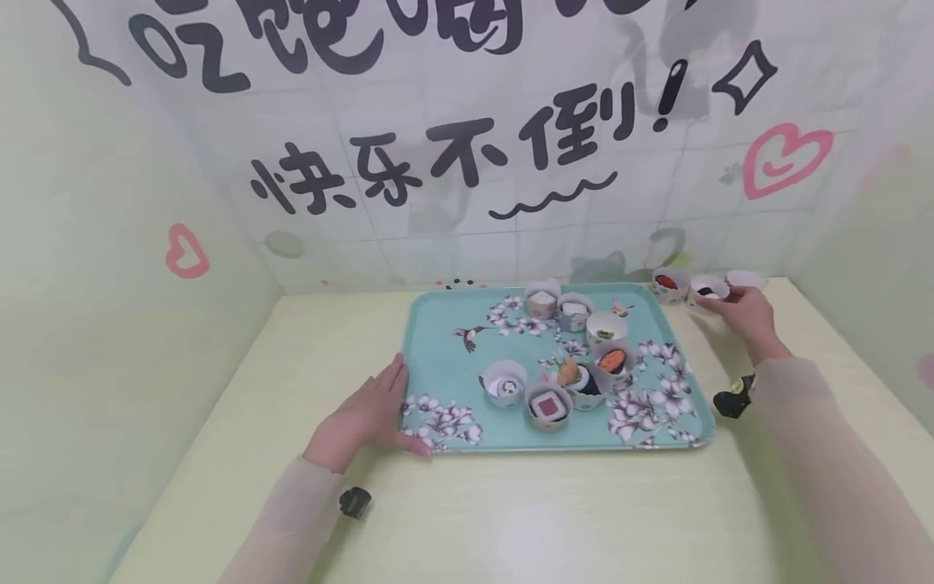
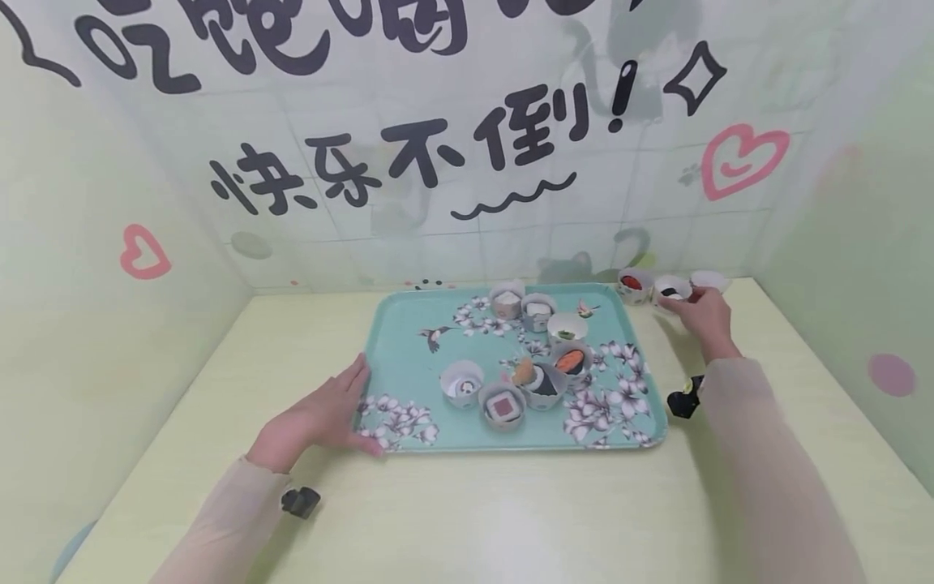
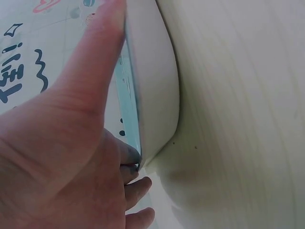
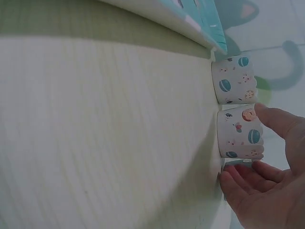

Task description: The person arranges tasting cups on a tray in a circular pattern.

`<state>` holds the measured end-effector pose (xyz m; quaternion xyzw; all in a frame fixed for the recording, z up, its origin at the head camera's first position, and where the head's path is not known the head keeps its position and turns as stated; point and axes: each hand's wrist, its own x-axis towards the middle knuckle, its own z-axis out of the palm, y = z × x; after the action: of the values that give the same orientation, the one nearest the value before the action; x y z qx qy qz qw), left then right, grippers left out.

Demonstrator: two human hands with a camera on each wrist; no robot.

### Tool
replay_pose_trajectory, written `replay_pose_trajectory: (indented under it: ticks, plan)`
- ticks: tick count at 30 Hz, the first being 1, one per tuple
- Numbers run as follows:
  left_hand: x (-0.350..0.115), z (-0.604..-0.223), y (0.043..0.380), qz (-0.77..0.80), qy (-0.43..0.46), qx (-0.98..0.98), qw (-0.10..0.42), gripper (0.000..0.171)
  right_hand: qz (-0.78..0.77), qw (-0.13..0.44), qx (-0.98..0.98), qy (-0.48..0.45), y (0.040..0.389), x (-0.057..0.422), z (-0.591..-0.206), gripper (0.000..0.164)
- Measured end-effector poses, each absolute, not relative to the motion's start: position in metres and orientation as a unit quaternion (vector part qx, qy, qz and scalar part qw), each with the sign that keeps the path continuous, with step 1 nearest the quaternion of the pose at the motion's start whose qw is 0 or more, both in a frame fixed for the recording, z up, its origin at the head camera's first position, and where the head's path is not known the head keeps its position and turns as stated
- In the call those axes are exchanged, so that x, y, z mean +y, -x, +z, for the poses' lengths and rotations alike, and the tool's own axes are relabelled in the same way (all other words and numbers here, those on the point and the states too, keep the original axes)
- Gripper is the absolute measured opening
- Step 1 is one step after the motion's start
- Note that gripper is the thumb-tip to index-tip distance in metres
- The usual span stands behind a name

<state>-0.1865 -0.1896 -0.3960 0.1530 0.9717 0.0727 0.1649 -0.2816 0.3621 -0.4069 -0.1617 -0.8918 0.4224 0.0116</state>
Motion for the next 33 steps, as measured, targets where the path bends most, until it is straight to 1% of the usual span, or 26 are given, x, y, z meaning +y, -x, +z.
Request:
replay_pose_trajectory:
  ticks: [6,13,18,33]
  plan:
    - [-0.190,-0.395,0.187,0.072,-0.154,0.971,0.169,0.140,0.420,0.026,-0.890,0.176,0.292,0.359,-0.413,0.076]
    - [-0.191,-0.394,0.186,0.065,-0.163,0.971,0.163,0.140,0.417,0.016,-0.890,0.183,0.297,0.360,-0.412,0.085]
    - [-0.192,-0.396,0.185,0.065,-0.162,0.971,0.161,0.140,0.397,0.016,-0.901,0.174,0.300,0.361,-0.408,0.079]
    - [-0.192,-0.397,0.186,0.067,-0.164,0.971,0.160,0.141,0.385,0.021,-0.910,0.152,0.281,0.371,-0.409,0.073]
